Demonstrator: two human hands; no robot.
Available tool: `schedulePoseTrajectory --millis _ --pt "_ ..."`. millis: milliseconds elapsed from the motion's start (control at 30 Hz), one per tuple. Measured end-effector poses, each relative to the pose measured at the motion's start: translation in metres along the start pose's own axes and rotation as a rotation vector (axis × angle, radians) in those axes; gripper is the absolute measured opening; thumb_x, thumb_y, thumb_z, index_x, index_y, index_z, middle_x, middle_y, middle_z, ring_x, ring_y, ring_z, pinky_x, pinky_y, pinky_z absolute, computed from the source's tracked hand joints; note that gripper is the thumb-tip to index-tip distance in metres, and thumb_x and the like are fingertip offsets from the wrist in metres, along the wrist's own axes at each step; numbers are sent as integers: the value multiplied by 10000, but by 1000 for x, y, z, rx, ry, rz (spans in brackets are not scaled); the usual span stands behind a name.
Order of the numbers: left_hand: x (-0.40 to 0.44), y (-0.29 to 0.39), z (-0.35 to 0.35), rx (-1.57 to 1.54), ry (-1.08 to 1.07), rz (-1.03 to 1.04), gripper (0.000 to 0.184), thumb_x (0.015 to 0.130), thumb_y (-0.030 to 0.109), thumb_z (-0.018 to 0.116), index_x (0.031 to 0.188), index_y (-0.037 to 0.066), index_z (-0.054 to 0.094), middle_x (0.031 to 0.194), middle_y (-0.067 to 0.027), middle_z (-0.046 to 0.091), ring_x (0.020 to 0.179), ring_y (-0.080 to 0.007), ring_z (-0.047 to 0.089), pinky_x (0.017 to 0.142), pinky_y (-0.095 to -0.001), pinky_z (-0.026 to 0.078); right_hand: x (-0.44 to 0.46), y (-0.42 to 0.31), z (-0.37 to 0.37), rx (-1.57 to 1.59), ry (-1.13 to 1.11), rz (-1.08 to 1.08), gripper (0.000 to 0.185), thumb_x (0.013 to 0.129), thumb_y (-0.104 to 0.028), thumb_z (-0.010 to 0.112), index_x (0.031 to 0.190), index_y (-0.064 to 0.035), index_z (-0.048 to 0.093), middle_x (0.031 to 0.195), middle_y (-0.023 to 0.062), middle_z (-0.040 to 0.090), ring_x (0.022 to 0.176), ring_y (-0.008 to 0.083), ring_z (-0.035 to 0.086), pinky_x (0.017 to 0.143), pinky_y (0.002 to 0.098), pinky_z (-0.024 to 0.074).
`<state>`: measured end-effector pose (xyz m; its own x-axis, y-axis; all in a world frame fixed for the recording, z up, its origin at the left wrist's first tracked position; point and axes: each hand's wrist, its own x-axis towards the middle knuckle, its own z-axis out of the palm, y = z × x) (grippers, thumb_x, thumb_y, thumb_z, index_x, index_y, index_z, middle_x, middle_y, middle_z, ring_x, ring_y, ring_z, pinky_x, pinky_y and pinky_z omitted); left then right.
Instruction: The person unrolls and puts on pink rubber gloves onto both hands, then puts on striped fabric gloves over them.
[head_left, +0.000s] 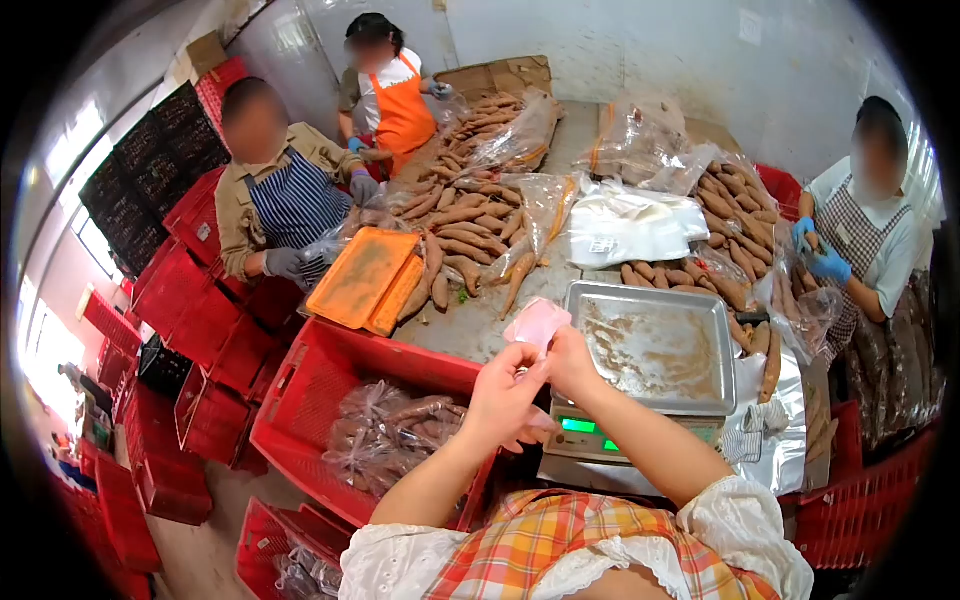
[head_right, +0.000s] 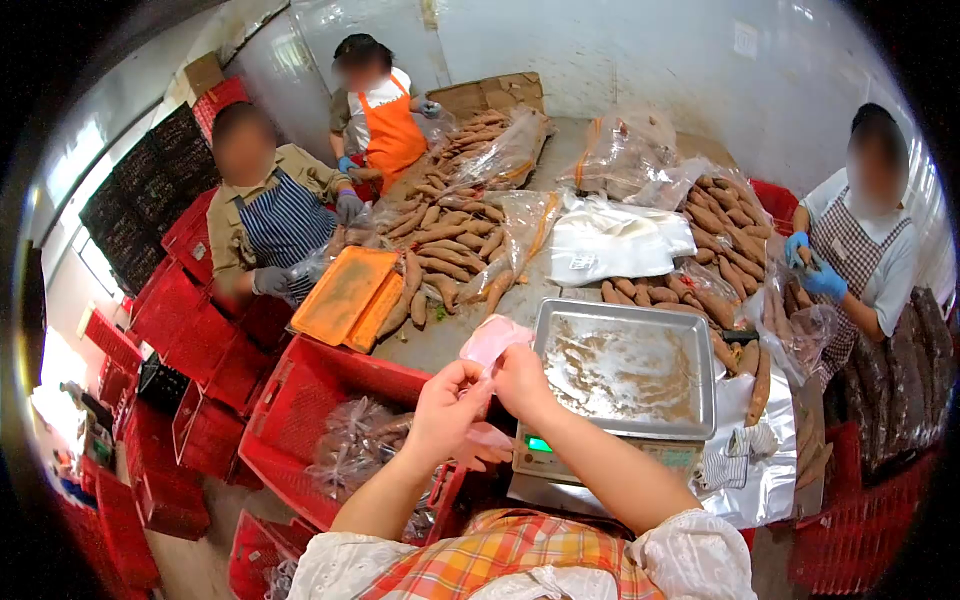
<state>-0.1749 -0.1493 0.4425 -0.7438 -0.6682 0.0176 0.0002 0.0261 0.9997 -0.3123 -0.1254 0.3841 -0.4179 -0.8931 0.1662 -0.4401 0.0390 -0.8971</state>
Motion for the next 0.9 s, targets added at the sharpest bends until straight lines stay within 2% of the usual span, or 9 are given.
schedulePoseTrajectory --millis 100,133,300,367,433,500,533,633,900 --pt "-3 14 8 -29 8 -97 79 887 119 548 926 51 532 707 -2 514 575 -43 506 462 -193 403 2 0 4 520 -107 -72 165 817 -70 538 960 -14 598 844 30 604 785 91 543 693 259 462" --pt "2 -1 6 116 -13 80 87 875 117 557 910 40 537 716 -21 532 536 -66 536 413 -206 419 3 1 6 570 -128 -51 179 802 -69 538 947 -6 622 739 36 583 730 98 531 651 267 459" --pt "1 -4 20 437 -8 308 103 866 116 560 895 17 549 738 -17 561 543 -94 531 469 -227 437 20 4 -24 14 -490 -494 307 830 -137 508 1089 -9 610 699 74 588 681 147 543 604 285 465" --pt "0 3 29 553 -14 411 104 855 111 572 903 20 552 725 -10 558 608 -83 525 536 -253 445 18 -3 -29 525 -434 57 348 839 -124 462 1134 24 572 742 131 627 706 185 583 606 289 485" --pt "6 -6 34 508 12 366 120 837 106 586 909 17 550 741 -23 566 640 -99 523 592 -264 445 17 -18 -40 486 -524 38 382 909 -224 430 1161 43 533 847 181 646 787 220 610 668 294 500" --pt "15 -18 34 317 45 312 141 828 108 591 922 13 547 792 -46 581 637 -126 521 615 -249 437 9 -36 -47 916 -356 97 471 942 -375 402 1157 25 526 937 170 641 860 223 613 735 303 497" --pt "15 -16 33 333 52 252 163 815 101 596 943 13 549 899 -79 581 724 -160 534 665 -261 432 6 -41 -46 830 -262 68 645 905 -579 317 1076 -7 561 946 148 644 882 208 621 799 370 477" --pt "27 -36 31 400 242 567 182 800 90 603 960 18 555 979 -96 561 847 -183 531 730 -280 424 13 -23 -43 1010 -34 265 618 922 -549 311 1063 1 555 952 136 644 890 235 618 800 376 481" --pt "31 -29 35 293 183 330 146 839 116 580 945 16 568 898 -111 585 833 -201 573 740 -299 448 8 -32 -28 1252 -111 251 569 936 -514 305 1094 -5 506 1061 205 583 930 307 593 825 415 495"
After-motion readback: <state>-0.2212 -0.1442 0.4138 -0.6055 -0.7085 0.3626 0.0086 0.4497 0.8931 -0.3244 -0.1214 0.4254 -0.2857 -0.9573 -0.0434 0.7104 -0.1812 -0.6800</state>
